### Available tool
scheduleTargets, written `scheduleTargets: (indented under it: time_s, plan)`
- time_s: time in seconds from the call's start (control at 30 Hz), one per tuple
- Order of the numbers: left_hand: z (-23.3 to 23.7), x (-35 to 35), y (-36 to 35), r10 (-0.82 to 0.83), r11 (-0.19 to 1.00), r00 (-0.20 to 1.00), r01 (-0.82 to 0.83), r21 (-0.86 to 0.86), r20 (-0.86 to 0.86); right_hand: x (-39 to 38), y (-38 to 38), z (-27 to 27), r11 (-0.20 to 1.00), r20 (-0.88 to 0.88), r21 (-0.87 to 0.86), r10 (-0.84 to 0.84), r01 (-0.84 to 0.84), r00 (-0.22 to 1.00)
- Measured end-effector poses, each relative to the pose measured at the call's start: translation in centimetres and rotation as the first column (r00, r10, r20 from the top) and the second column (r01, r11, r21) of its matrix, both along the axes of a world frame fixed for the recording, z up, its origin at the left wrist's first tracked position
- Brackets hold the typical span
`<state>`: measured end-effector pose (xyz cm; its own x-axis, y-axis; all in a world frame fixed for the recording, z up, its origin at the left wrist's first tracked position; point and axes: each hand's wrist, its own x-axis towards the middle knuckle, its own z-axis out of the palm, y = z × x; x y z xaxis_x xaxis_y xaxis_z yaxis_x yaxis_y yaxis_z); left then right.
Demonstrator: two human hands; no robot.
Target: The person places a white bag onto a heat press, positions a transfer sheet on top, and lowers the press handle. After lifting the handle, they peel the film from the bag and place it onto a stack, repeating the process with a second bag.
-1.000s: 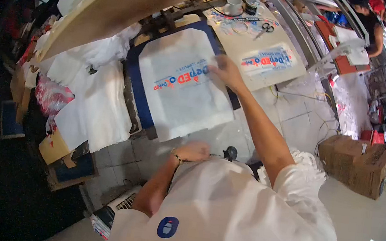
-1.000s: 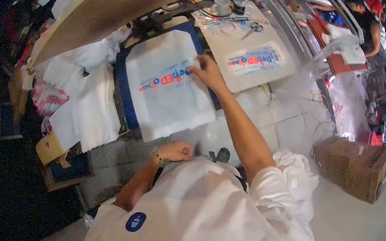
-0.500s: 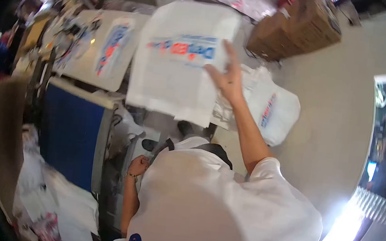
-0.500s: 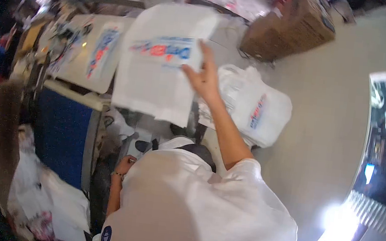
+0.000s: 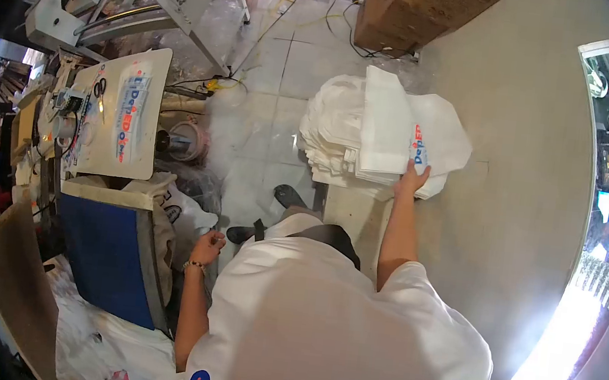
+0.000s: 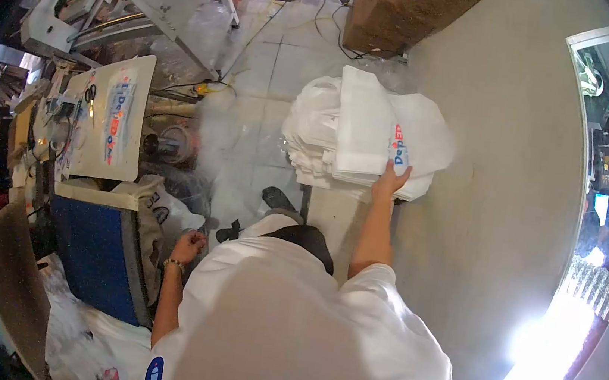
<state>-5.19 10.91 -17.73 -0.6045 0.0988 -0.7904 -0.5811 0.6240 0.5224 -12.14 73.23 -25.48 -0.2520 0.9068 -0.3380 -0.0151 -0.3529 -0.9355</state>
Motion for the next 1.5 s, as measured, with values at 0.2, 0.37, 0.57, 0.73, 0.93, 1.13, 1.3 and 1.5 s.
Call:
scheduleTargets:
  time_s: [0.2, 0.37, 0.57, 0.73, 0.93, 1.13, 1.3, 1.5]
  plan:
    - [1.7, 2.3, 1.0, -0.026, 0.999, 0.995, 0.022, -0.046, -0.093, -0.2, -1.7, -6.7, 0.988, 0.129, -0.118, -0.081, 0.097, 0.988]
    - [1.9, 6.0, 0.0, 0.066, 0.997, 0.988, -0.072, -0.036, -0.137, 1.1, 2.9, -10.2, 0.947, 0.763, -0.214, 0.315, -0.239, 0.565]
    - [10.7, 7.5, -0.9, 0.283, 0.953, 0.892, -0.303, -0.001, -0.352, -6.7, -5.1, 5.5, 0.794, 0.822, 0.425, -0.138, -0.435, 0.552]
    - [17.9, 11.9, -6.5, 0.706, 0.708, 0.678, -0.679, 0.192, -0.205, -18.7, -16.4, 8.8, 0.294, 0.407, 0.714, 0.564, -0.635, 0.718]
    - [22.7, 19.9, -14.8, 0.889, 0.266, 0.07, -0.883, 0.387, -0.452, -23.7, -43.7, 16.3, -0.524, 0.578, 0.713, 0.815, -0.466, -0.033]
    - [15.3, 33.6, -26.0, 0.418, -0.018, 0.088, -0.994, -0.105, -0.904, -27.0, -59.3, 16.6, -0.745, 0.744, 0.667, 0.667, -0.015, -0.03]
    - [11.2, 43.7, -33.3, 0.511, -0.361, 0.311, -0.768, -0.529, -0.801, -31.0, -63.2, 12.9, -0.809, 0.795, 0.574, 0.588, 0.13, 0.149]
    - [8.4, 49.2, -37.7, 0.675, -0.431, 0.16, -0.706, -0.562, -0.72, -31.8, -63.3, 12.3, -0.928, 0.925, 0.371, 0.372, -0.026, -0.077]
